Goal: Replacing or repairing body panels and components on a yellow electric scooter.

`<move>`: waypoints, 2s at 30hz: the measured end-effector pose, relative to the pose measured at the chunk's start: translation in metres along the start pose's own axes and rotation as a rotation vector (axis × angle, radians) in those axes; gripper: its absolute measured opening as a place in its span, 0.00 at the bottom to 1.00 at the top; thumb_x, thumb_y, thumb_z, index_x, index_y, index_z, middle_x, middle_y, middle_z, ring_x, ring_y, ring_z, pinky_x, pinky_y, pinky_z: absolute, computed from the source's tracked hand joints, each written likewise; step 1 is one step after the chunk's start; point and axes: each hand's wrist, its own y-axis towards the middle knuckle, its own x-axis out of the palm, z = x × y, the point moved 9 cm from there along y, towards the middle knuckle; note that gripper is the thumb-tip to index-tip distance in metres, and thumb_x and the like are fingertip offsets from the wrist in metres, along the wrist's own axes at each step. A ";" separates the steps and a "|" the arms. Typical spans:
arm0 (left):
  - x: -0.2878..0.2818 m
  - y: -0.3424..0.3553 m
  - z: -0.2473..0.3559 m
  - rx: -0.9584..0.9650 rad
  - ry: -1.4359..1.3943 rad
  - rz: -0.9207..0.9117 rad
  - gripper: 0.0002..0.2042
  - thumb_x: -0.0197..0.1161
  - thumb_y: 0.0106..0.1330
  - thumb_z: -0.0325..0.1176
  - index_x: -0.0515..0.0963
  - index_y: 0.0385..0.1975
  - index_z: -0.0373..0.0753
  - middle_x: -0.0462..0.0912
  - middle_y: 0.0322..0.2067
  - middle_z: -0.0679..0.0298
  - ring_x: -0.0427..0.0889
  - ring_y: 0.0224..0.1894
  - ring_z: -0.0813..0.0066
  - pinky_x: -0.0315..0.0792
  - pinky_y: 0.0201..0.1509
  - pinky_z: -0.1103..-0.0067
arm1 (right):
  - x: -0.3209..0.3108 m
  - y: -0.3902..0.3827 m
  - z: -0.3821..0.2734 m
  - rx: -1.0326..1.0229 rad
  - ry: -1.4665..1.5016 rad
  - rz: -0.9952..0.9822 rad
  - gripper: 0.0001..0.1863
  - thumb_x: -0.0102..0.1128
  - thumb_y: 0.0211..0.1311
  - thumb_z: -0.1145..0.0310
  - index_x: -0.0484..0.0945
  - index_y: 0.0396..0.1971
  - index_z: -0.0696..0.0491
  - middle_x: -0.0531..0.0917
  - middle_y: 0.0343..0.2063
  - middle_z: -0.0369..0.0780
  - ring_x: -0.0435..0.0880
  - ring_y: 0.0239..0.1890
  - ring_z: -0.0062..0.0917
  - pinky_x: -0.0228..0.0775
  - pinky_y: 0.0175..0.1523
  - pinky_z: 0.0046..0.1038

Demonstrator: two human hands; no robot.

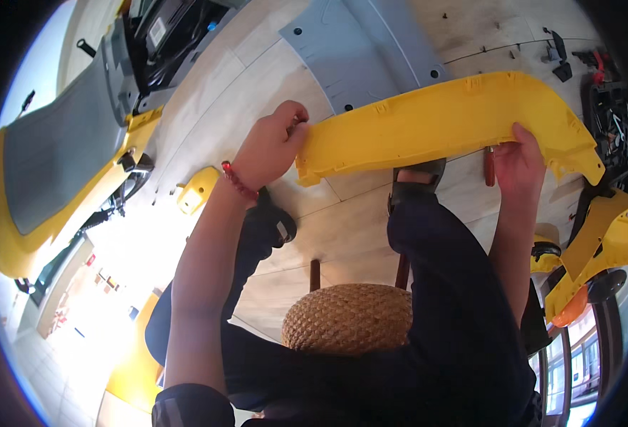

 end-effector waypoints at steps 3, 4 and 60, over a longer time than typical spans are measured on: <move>-0.003 -0.020 -0.017 -0.038 -0.004 0.043 0.08 0.53 0.69 0.32 0.71 0.43 0.36 0.76 0.29 0.67 0.74 0.30 0.82 0.69 0.31 0.83 | 0.003 -0.002 0.011 0.092 0.027 -0.030 0.20 0.49 0.64 0.74 0.69 0.56 0.55 0.79 0.49 0.40 0.81 0.45 0.27 0.74 0.45 0.27; -0.001 -0.025 -0.020 -0.032 -0.041 0.058 0.08 0.53 0.69 0.32 0.71 0.43 0.36 0.74 0.29 0.68 0.73 0.29 0.82 0.68 0.32 0.83 | 0.001 -0.003 0.013 0.115 0.017 -0.037 0.21 0.49 0.64 0.73 0.68 0.57 0.55 0.78 0.50 0.40 0.81 0.46 0.27 0.74 0.47 0.28; -0.032 -0.057 -0.051 0.083 -0.932 0.258 0.09 0.57 0.68 0.25 0.77 0.45 0.36 0.78 0.36 0.66 0.72 0.27 0.85 0.69 0.28 0.85 | 0.001 -0.006 0.018 0.019 0.148 -0.249 0.28 0.53 0.61 0.65 0.62 0.61 0.55 0.68 0.59 0.47 0.63 0.66 0.51 0.50 0.70 0.49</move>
